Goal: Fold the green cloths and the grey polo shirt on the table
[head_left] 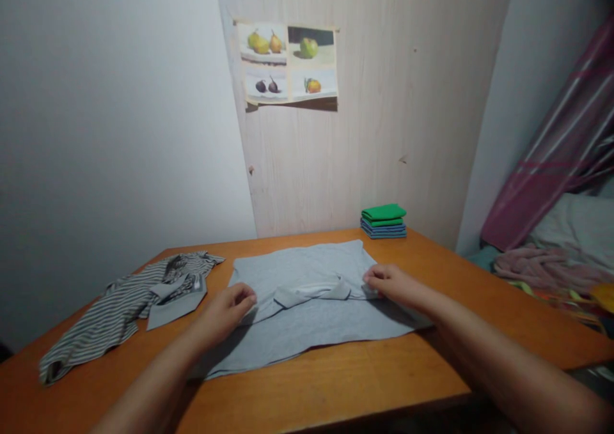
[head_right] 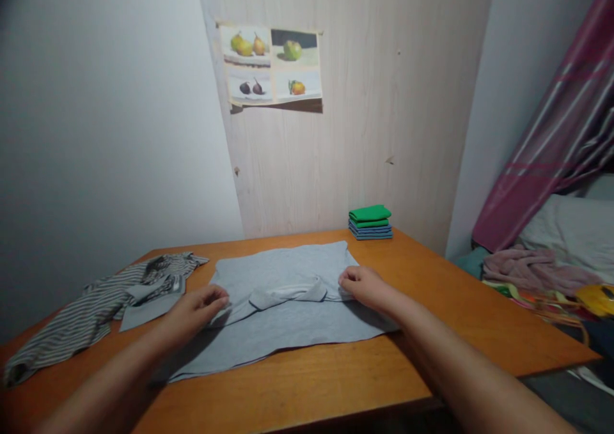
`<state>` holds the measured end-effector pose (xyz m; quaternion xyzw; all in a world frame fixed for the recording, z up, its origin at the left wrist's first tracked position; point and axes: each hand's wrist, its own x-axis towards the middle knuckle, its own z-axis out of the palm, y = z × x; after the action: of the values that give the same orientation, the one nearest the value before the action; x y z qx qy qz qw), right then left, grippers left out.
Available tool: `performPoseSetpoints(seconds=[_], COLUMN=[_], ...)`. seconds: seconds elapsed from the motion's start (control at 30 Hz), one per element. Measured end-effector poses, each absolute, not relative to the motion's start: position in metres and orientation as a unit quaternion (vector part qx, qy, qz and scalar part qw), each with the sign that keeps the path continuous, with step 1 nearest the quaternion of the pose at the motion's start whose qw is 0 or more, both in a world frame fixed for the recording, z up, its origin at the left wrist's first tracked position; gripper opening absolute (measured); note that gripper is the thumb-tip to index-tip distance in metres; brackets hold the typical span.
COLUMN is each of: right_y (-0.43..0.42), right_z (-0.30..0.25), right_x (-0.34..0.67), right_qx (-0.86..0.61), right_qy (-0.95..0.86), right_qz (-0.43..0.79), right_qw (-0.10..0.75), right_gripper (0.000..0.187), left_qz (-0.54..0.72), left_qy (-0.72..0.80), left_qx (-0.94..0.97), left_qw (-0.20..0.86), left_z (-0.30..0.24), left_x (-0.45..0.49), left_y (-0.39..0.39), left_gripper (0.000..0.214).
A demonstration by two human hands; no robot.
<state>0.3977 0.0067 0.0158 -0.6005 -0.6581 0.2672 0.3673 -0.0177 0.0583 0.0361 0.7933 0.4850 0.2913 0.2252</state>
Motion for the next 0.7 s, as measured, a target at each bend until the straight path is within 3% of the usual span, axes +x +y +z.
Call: performPoseSetpoints(seconds=[0.1,0.27,0.43,0.6,0.7], right_y=[0.023,0.025,0.016,0.008,0.004], right_z=[0.017,0.020,0.017,0.010,0.009], right_x=[0.368,0.337,0.341,0.357,0.357], right_qx=[-0.609,-0.624,-0.570,-0.577,-0.585], right_qy=[-0.599,-0.560,-0.568,-0.646,-0.692], right_qz=[0.305,0.344,0.375,0.243,0.153], right_qw=[0.421,0.422,0.461,0.436,0.394], right_gripper=[0.021,0.036,0.045,0.054,0.047], left_qz=[0.323,0.335,0.390,0.375,0.387], left_qy=[0.510,0.518,0.457,0.430,0.434], left_qx=[0.758,0.729,0.717,0.748,0.745], left_qw=[0.247,0.297,0.353,0.339,0.326], left_z=[0.033,0.024,0.032,0.033,0.022], left_x=[0.017,0.047,0.044,0.033,0.032], left_y=[0.069,0.072,0.054,0.037,0.036], left_gripper=[0.042,0.063,0.048,0.042,0.055])
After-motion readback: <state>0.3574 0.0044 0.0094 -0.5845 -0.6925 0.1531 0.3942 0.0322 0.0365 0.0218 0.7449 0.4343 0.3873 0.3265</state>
